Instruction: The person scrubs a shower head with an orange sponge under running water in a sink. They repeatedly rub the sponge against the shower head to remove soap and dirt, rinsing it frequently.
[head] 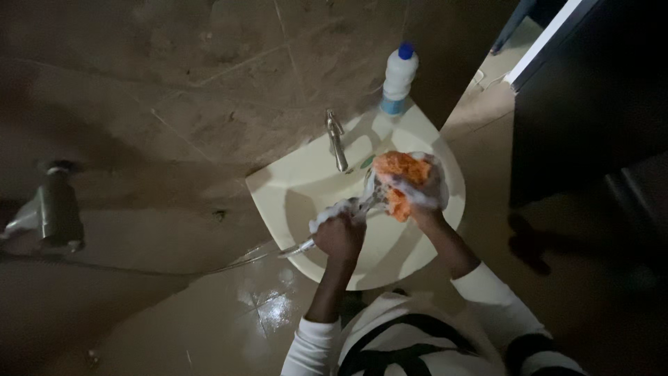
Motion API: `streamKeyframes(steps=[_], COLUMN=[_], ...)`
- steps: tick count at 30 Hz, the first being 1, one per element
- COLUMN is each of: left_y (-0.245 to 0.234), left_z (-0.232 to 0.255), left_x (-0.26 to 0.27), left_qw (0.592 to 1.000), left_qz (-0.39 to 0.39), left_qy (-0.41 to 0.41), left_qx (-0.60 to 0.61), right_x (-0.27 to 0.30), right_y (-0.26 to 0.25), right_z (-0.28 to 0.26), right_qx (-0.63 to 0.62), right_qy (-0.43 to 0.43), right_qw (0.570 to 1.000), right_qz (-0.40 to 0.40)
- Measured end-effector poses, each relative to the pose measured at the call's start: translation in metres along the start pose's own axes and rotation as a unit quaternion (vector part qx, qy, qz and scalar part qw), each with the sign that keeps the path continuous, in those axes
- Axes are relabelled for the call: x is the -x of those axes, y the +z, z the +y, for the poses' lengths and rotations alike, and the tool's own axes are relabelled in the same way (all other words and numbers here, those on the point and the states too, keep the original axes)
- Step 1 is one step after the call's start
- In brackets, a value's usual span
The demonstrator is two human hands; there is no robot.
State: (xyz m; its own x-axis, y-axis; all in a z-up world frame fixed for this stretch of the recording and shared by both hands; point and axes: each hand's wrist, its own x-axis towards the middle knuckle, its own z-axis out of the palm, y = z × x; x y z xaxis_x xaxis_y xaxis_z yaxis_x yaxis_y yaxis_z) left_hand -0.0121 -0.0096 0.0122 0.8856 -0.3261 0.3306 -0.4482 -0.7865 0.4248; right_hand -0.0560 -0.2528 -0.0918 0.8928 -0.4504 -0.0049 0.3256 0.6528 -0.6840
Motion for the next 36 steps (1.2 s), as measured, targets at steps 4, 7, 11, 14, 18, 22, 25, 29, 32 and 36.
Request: streamKeyframes(steps=[4, 7, 11, 14, 18, 22, 25, 29, 32, 36], left_y=[0.003, 0.010, 0.039, 0.059, 0.059, 0.012, 0.006, 0.051, 0.094, 0.092], left_z=[-0.005, -0.017, -0.026, -0.018, -0.019, -0.005, 0.002, -0.016, -0.031, -0.035], left_x=[-0.002, 0.003, 0.007, 0.016, 0.010, 0.003, -0.005, 0.007, 0.015, 0.010], left_qw=[0.998, 0.998, 0.986, 0.974, 0.972, 0.946, 0.934, 0.936, 0.939, 0.934], left_qz=[0.058, 0.009, -0.065, -0.087, -0.145, -0.216, -0.255, -0.177, -0.132, -0.107], left_qy=[0.032, 0.051, 0.095, 0.125, 0.165, 0.038, 0.035, 0.142, 0.260, 0.295], left_qx=[-0.016, 0.038, 0.120, 0.165, 0.084, 0.238, 0.249, 0.270, 0.185, 0.167], right_x=[0.025, 0.039, 0.063, 0.053, 0.015, 0.006, 0.014, 0.030, 0.045, 0.045], right_y=[0.037, 0.079, 0.101, 0.098, 0.063, 0.020, 0.025, 0.050, 0.054, 0.045], right_z=[-0.013, -0.031, -0.021, -0.006, -0.008, -0.027, -0.018, -0.008, 0.002, 0.029], right_qx=[0.098, 0.017, -0.020, -0.002, 0.019, -0.076, -0.108, -0.193, -0.116, -0.062], right_qy=[0.042, -0.028, 0.029, 0.024, -0.039, -0.039, -0.018, 0.068, 0.079, 0.093], right_qw=[0.984, 0.996, 0.979, 0.985, 0.994, 0.995, 0.991, 0.951, 0.974, 0.986], right_qz=[0.142, -0.080, -0.203, -0.169, -0.098, -0.044, -0.074, -0.230, -0.180, -0.120])
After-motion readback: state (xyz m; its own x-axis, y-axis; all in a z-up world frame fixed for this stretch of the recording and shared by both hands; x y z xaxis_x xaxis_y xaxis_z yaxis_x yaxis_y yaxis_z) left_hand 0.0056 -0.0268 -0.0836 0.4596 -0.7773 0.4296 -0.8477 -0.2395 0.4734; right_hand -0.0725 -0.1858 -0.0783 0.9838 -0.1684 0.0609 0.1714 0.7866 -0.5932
